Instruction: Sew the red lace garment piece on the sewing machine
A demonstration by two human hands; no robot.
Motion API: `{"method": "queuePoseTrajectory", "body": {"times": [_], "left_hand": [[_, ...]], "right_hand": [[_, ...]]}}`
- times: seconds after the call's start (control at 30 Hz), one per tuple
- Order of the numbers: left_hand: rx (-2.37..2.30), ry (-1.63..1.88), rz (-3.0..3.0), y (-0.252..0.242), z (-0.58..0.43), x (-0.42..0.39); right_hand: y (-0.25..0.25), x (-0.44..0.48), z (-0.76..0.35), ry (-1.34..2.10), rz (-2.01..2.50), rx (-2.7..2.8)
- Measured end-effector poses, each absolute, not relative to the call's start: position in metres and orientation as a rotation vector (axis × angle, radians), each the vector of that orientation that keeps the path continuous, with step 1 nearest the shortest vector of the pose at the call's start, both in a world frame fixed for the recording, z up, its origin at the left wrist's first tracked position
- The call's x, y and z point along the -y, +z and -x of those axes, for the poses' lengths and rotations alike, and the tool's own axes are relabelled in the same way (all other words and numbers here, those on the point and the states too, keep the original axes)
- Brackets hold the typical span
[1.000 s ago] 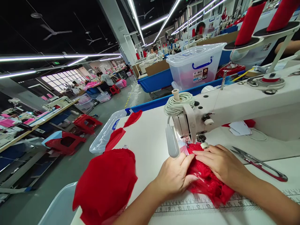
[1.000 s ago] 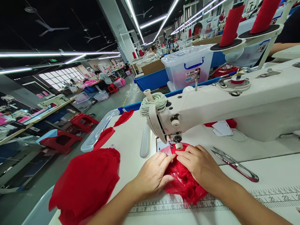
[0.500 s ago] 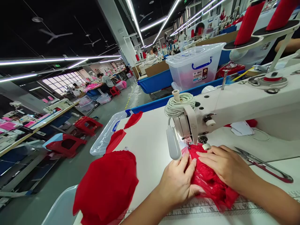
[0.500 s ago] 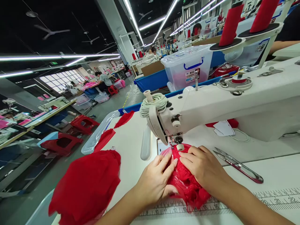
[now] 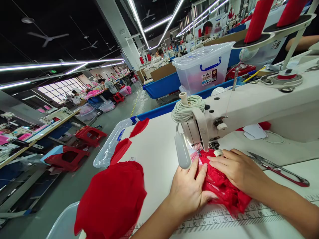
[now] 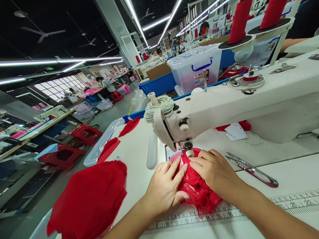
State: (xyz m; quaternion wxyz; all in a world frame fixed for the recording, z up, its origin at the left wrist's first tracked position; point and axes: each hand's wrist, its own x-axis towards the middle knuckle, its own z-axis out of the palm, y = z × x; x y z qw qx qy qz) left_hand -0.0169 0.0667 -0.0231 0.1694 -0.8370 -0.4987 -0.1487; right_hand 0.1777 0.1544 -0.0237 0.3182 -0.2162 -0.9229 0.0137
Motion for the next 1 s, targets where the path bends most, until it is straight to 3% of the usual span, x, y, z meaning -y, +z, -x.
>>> {"method": "queuePoseTrajectory", "body": {"times": [0.63,0.73,0.9,1.0], "left_hand": [[1.396,-0.441,2.393,-0.011,0.015,-0.065],[1.461,-0.609,2.249,-0.004,0.014,-0.062],[1.419,-1.408,1.717,0.012,0.018,-0.053],[1.278,-1.231,1.809,0.016,0.019,-0.05]], "right_hand": [[-0.029,-0.159,-0.181,0.028,0.476,2.491],[-0.033,-0.157,-0.181,0.038,0.533,2.465],[-0.032,-0.157,-0.181,0.068,0.549,2.458],[-0.031,-0.158,-0.182,0.039,0.538,2.502]]}}
